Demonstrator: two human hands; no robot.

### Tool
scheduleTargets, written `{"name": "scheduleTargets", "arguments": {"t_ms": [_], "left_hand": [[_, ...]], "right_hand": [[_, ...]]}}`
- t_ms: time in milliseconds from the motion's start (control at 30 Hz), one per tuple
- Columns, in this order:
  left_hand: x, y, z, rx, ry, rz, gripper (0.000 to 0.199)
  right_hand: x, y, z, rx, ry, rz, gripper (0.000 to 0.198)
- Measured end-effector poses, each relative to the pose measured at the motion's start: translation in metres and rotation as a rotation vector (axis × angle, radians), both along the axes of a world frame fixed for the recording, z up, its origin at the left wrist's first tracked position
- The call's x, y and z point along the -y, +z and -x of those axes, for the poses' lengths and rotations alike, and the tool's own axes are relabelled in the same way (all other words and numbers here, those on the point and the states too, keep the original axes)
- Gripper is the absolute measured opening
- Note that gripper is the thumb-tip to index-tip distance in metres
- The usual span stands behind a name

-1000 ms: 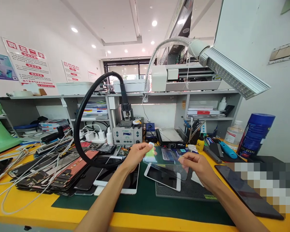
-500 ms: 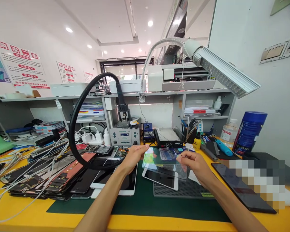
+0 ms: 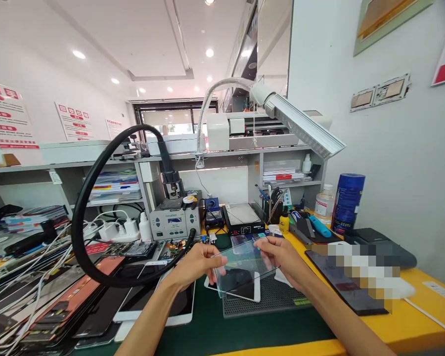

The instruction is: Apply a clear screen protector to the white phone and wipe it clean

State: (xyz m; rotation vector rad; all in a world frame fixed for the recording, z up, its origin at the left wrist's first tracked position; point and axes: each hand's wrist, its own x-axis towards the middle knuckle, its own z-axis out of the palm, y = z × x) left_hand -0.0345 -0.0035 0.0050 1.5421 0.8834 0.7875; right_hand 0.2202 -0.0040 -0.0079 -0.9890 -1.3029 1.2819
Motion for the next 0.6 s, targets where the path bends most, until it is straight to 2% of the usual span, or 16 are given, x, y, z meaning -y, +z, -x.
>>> {"name": "scheduleTargets", "arguments": {"t_ms": [333,433,500,600], "left_hand": [[0.006,0.003,-0.001,-0.007,-0.074,0.048,0.031],[0.005,0.001,-0.002,0.003,-0.037,0.066,0.033],[0.001,-0.001,-0.003,0.038,0.013,0.069,0.034],[-0.003,-0.002,-0.003,0.097,0.098,0.063,0.035]], "right_hand": [[-0.008,-0.007,-0.004,-0.190,0.030,0.089,0.035],[-0.008,-0.004,-0.007,-0.227,0.035,0.113,0.032],[-0.008,-0.003,-0.009,-0.186,0.016,0.111,0.023],[-0.008,-0.003,-0.010,-0.108,-0.017,0.107,0.021]]}}
